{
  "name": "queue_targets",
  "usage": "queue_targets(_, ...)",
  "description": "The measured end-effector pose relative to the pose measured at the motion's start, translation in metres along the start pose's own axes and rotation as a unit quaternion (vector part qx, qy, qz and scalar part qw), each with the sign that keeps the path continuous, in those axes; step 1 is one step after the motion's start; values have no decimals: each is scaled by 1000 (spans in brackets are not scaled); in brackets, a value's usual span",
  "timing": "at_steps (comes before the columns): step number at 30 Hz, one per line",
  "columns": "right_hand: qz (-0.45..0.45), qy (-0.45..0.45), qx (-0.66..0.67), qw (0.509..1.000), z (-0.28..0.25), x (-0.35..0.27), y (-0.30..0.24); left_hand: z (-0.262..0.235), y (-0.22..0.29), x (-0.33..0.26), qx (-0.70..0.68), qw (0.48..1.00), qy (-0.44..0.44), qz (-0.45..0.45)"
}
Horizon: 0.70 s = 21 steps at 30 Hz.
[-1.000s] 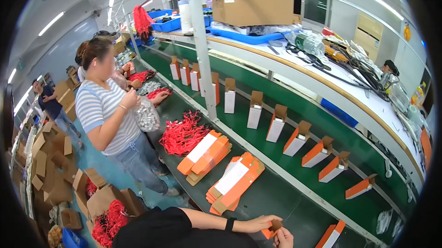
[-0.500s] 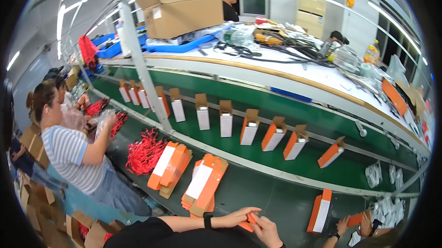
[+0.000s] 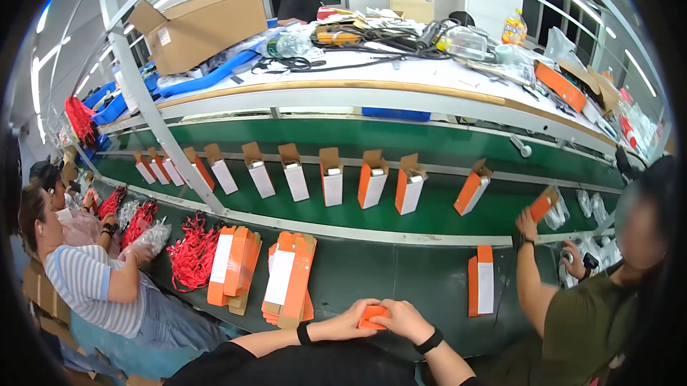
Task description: The person folds orange and white boxes by hand, placing them onto the conveyor belt, and then picks up a stack of flat boxes to fold individually.
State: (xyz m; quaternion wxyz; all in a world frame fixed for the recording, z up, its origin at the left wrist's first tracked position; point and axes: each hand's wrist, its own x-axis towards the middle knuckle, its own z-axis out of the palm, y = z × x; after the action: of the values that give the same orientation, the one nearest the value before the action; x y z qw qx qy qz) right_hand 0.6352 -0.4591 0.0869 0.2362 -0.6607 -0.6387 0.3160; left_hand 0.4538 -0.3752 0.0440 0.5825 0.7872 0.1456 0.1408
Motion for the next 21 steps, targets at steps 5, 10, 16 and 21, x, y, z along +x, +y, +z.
queue_targets(5,243,-103,419,869,-8,-14,17,-6,23,2,114,986,69,104)
queue_targets(10,159,-72,707,685,17,-4,33,-4,-18,16,290,939,-24,184)
queue_targets(16,229,292,458,808,44,-25,117,-52,-59,-10,398,844,277,-230)
queue_targets(21,359,346,29,866,42,-75,260,-100,-99,-48,376,755,350,-408)
